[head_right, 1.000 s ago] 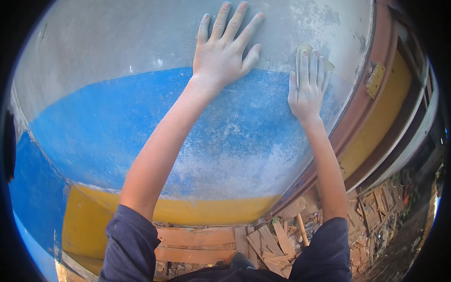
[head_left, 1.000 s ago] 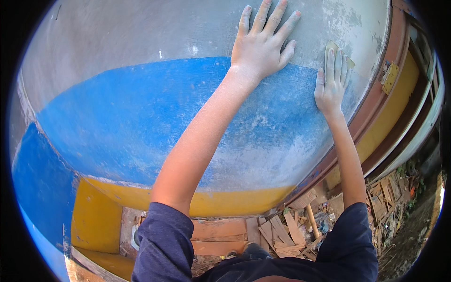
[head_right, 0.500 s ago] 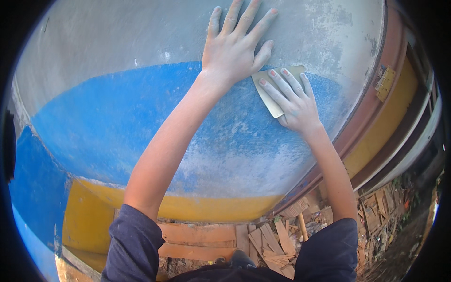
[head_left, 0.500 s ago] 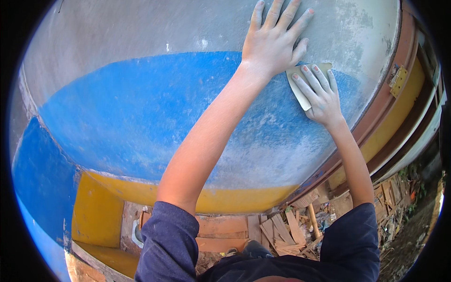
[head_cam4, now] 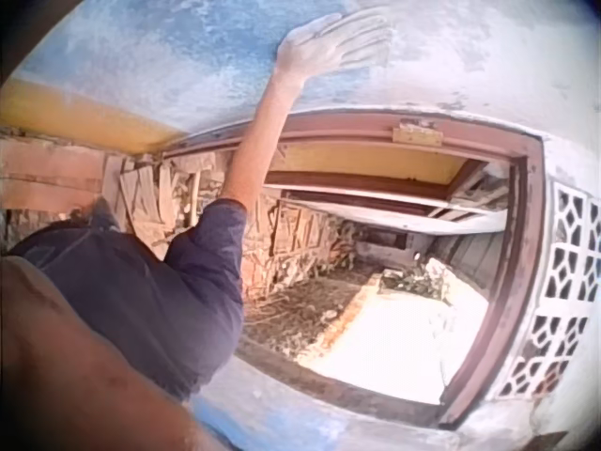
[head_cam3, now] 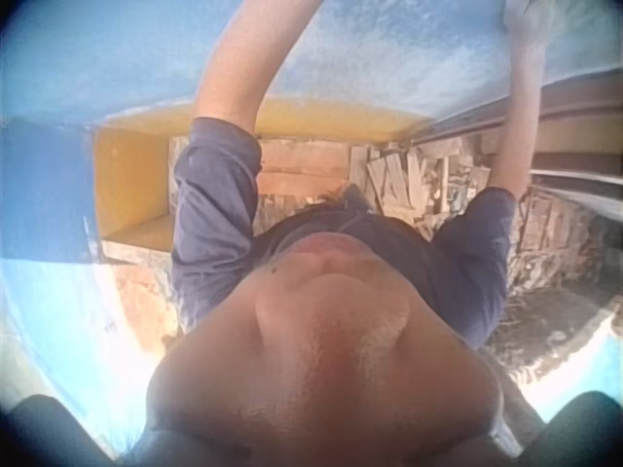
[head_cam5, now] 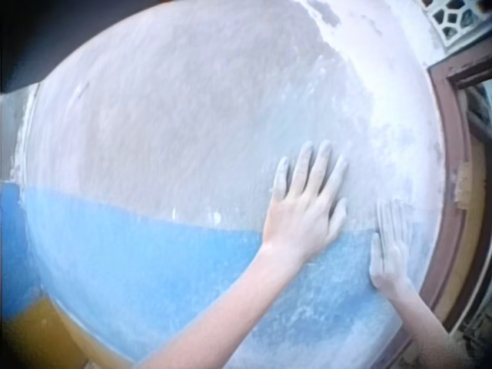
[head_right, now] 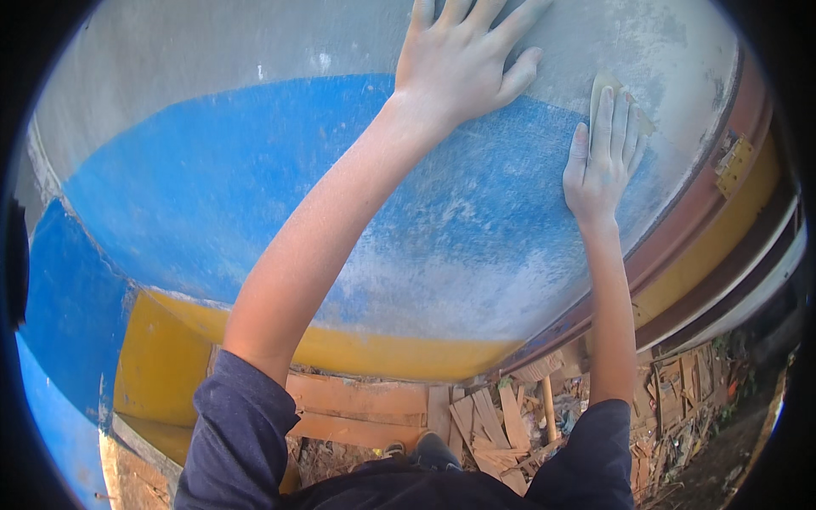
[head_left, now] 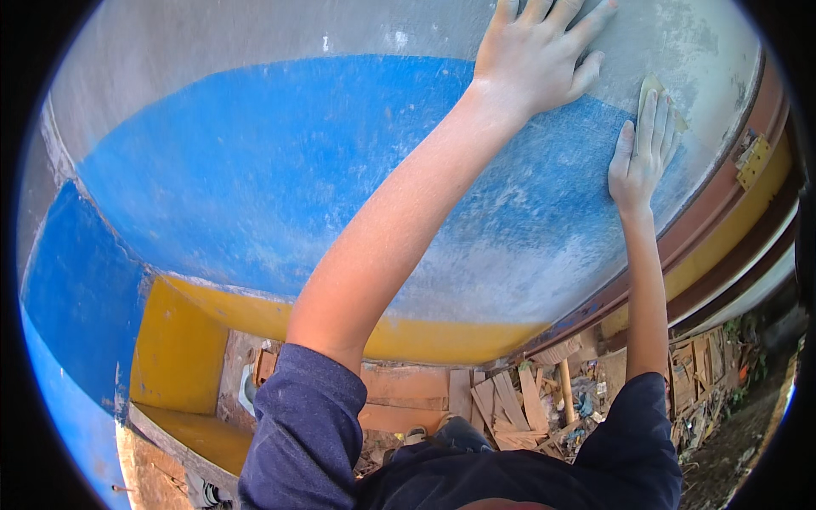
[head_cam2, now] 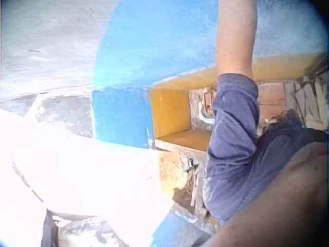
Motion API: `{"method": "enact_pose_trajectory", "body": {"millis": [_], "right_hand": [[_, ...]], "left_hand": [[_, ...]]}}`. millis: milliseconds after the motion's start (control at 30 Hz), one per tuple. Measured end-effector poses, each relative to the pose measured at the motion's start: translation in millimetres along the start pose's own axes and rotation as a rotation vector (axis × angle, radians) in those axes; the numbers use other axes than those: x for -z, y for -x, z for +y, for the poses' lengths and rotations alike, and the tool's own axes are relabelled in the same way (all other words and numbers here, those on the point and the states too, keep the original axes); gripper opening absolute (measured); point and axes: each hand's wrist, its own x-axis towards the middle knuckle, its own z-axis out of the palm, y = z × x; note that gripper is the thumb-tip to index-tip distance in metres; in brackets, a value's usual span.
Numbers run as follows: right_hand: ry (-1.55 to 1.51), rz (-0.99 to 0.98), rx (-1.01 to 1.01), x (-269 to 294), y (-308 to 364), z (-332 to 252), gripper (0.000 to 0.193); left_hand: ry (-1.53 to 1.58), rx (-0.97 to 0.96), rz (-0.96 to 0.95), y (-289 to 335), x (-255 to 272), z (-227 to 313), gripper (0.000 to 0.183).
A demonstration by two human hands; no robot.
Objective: The person sands a blue and yellow painted wall with a piece of sandpaper.
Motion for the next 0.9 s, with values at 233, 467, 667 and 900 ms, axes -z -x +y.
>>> {"method": "enact_pose_trajectory", "body": {"millis": [233, 467, 667, 900], "right_hand": [[0.057, -0.376, 0.435, 17, 16, -14, 0.05], [0.114, -0.184, 0.124, 13, 37, -21, 0.053], [-0.118, -0.052, -0.111, 12, 21, 16, 0.053], [0.003, -0.463, 0.507, 27, 63, 3, 0.054]], "left_hand": [[0.013, -0.014, 0.035, 1, -3, -4, 0.064], [0.008, -0.011, 0.026, 4, -3, -4, 0.064], [0.019, -0.003, 0.016, 0, -4, 0, 0.064], [-0.031, -0.018, 0.006, 0, 1, -4, 0.064]]}}
